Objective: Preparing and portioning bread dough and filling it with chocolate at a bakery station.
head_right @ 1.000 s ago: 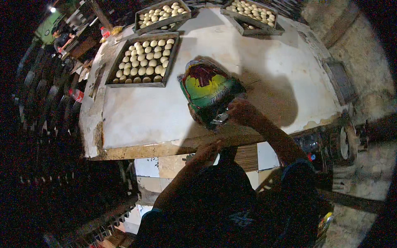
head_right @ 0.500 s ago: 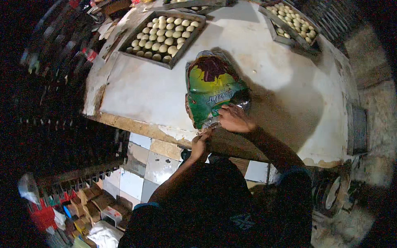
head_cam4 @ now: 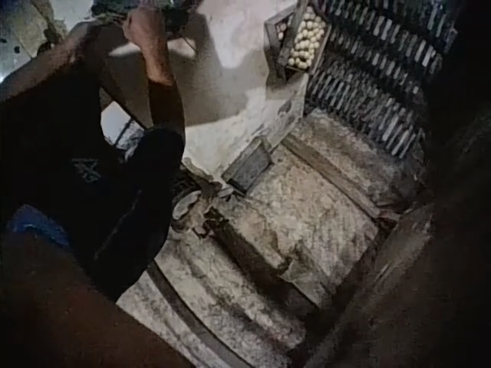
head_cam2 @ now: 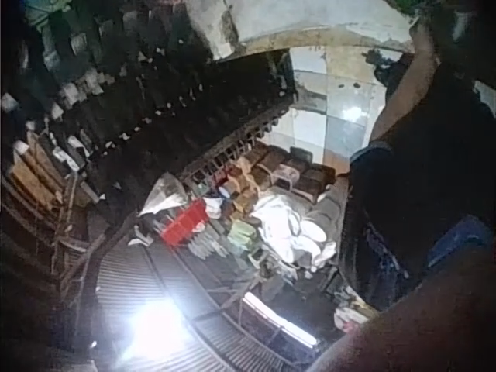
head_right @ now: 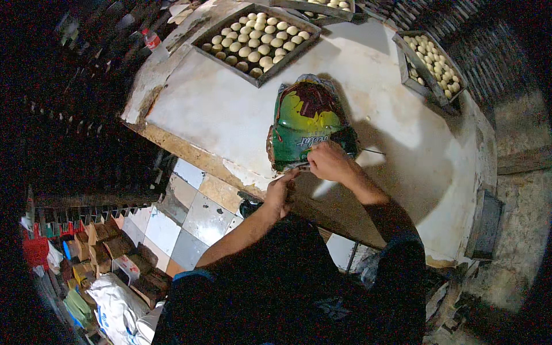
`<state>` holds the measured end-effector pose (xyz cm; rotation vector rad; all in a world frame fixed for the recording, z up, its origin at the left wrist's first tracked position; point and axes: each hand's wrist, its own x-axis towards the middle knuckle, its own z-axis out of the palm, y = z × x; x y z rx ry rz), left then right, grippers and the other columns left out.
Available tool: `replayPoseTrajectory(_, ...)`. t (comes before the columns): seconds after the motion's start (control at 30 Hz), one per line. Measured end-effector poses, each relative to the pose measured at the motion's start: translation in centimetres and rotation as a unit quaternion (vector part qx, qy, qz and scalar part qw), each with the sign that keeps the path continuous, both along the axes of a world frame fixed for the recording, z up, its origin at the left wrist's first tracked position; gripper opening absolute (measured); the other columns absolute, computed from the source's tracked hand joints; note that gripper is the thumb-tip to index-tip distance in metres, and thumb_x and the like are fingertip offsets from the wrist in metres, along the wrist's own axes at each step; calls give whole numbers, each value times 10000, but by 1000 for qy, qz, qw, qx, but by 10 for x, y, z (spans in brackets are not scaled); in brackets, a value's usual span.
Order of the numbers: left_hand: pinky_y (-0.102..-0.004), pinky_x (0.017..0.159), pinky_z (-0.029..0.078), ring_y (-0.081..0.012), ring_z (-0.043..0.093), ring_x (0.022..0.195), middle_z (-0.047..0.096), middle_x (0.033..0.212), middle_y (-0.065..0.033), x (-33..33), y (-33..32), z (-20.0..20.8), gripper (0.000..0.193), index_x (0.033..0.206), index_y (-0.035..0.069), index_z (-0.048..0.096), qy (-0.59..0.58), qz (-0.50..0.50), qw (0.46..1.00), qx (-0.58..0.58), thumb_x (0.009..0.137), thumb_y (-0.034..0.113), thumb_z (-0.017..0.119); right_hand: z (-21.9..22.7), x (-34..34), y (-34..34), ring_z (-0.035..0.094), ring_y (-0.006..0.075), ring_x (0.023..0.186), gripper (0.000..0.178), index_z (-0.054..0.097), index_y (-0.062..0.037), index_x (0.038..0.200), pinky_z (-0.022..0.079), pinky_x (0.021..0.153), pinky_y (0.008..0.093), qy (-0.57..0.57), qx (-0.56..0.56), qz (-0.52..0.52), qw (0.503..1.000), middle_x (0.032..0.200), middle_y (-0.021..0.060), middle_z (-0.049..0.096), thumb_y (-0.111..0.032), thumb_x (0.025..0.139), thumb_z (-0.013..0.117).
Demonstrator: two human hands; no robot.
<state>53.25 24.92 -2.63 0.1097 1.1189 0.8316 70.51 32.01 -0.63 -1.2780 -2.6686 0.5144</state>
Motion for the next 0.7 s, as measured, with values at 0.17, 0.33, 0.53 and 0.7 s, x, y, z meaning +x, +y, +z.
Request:
replayPoseTrajectory(0.17,-320,533,472,-163,566,627,615,811,-68,10,-4,-38,210,940,-13,659,13,41,999,27,808,149,653,5,-8,0,606,353,697,112,612,-7,661,487,659,451,-2,20,8,1000,706,174,600,-105,710,591)
replayPoseTrajectory(0.33,-321,496,431,-154,515,548,587,677,-28,14,-8,-29,188,916,-22,662,162,-8,986,25,819,134,619,-6,7,21,612,348,711,124,621,-8,673,492,661,447,-12,83,30,996,699,183,592,-114,720,578)
replayPoseTrajectory(0.53,-398,525,459,-227,572,549,591,589,-102,8,-34,-161,244,833,-47,661,283,-27,930,233,810,191,612,13,26,88,591,346,743,108,611,3,713,476,694,455,9,119,-18,993,735,168,573,-103,726,591)
replayPoseTrajectory(0.7,-409,570,468,-242,629,633,635,662,-184,-5,-34,-161,288,817,-73,643,430,-138,856,253,771,211,640,23,39,138,585,353,744,92,601,-13,716,468,685,461,6,169,-2,986,742,161,573,-101,725,572)
